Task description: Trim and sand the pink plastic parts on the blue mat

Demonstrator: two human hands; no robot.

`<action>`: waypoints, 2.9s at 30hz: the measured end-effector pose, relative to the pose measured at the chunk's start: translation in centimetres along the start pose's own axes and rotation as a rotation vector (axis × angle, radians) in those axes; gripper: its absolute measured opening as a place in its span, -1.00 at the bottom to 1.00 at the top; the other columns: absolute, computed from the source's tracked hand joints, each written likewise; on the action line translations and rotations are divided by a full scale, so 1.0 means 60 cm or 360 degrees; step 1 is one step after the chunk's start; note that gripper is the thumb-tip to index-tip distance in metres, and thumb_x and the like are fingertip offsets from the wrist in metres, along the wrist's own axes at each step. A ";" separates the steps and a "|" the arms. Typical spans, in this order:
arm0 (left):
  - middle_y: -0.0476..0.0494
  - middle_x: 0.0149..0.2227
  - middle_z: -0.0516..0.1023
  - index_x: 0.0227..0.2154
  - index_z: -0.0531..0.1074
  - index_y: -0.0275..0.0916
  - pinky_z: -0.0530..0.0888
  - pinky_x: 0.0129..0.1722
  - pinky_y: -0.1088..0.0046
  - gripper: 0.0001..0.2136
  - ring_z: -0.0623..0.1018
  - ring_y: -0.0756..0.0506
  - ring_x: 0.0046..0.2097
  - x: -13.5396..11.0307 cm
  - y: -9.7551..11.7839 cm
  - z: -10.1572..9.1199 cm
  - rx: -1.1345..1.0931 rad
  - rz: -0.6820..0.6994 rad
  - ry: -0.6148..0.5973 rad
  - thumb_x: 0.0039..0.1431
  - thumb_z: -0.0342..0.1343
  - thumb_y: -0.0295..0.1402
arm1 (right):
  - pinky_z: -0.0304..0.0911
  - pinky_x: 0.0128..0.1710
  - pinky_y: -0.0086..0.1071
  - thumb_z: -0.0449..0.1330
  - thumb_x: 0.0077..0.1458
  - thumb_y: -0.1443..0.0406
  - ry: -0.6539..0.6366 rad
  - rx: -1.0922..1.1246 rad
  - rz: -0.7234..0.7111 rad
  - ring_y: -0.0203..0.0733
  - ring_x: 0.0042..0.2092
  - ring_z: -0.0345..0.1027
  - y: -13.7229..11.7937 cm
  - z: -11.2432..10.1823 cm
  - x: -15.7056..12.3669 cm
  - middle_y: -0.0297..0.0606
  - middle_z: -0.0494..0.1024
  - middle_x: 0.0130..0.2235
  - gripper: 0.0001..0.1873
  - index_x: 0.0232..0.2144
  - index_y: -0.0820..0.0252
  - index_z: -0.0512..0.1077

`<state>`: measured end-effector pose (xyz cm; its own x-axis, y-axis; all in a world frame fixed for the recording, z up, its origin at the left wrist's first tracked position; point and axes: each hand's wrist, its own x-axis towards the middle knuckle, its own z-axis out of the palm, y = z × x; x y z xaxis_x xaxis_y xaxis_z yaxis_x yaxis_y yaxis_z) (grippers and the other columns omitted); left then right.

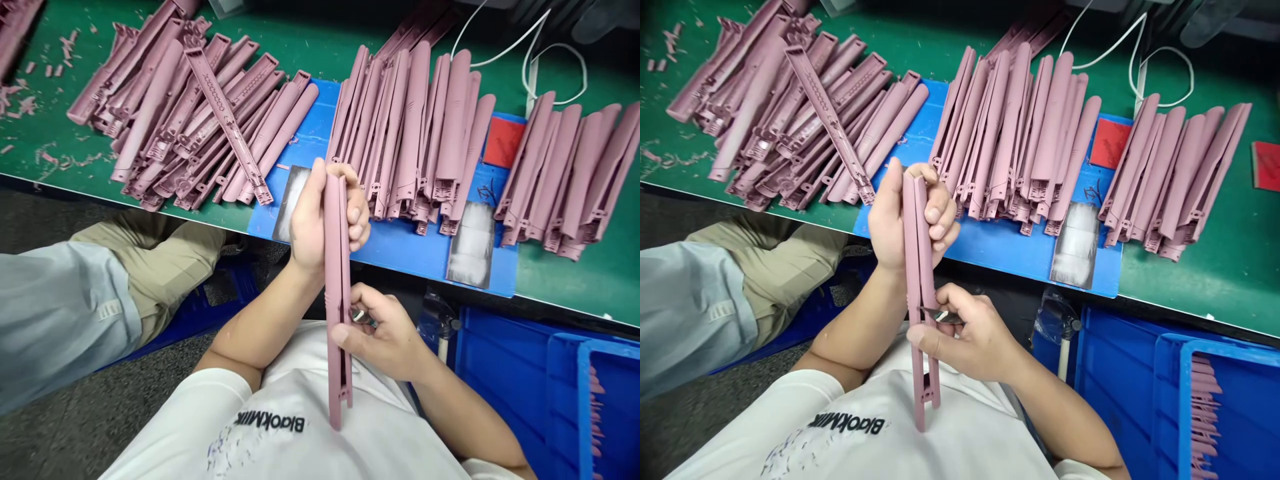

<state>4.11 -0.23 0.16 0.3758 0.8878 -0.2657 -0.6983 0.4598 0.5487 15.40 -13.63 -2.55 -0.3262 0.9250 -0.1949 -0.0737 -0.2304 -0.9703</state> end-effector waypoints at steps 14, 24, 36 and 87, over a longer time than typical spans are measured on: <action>0.08 -0.66 0.24 -0.46 0.31 -0.18 0.24 -0.70 0.59 -0.40 0.26 0.06 -0.71 -0.011 -0.018 -0.021 0.0110 -0.0210 0.0115 0.57 -0.16 0.17 | 0.39 -0.22 -0.28 0.24 0.39 0.46 0.0465 -0.1478 -0.0964 -0.14 -0.26 0.50 0.005 -0.031 -0.024 -0.16 0.68 -0.20 -0.82 -0.01 0.18 0.45; 0.06 -0.68 0.21 -0.49 0.30 -0.18 0.15 -0.70 0.53 -0.32 0.23 0.04 -0.72 -0.009 -0.017 -0.014 0.0088 -0.0208 0.0043 0.61 -0.44 0.12 | 0.33 -0.28 -0.31 0.27 0.28 0.55 0.0516 -0.1755 -0.1115 -0.18 -0.28 0.48 -0.002 -0.027 -0.030 -0.17 0.71 -0.19 -0.74 -0.07 0.14 0.51; 0.07 -0.66 0.22 -0.48 0.29 -0.18 0.19 -0.70 0.54 -0.36 0.24 0.04 -0.71 -0.010 -0.017 -0.018 0.0058 -0.0226 0.0034 0.62 -0.36 0.10 | 0.23 -0.36 -0.25 0.28 0.28 0.53 0.0412 -0.1843 -0.1176 -0.16 -0.31 0.46 -0.015 -0.026 -0.051 -0.11 0.72 -0.23 -0.85 -0.20 0.23 0.57; 0.00 -0.73 0.20 -0.58 0.20 -0.19 0.24 -0.74 0.59 -0.39 0.28 0.02 -0.74 0.006 -0.032 -0.012 0.0001 -0.0294 -0.0209 0.57 -0.26 0.06 | 0.35 -0.29 -0.33 0.38 0.37 0.02 0.0568 -0.1343 -0.0666 -0.14 -0.29 0.54 -0.119 -0.096 0.133 -0.38 0.52 -0.38 -0.70 -0.13 0.10 0.51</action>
<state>5.16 -0.81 -1.54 0.5732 0.7783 -0.2562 -0.6099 0.6141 0.5009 18.75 -2.86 1.97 -0.1152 0.9508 0.2877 0.6190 0.2952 -0.7278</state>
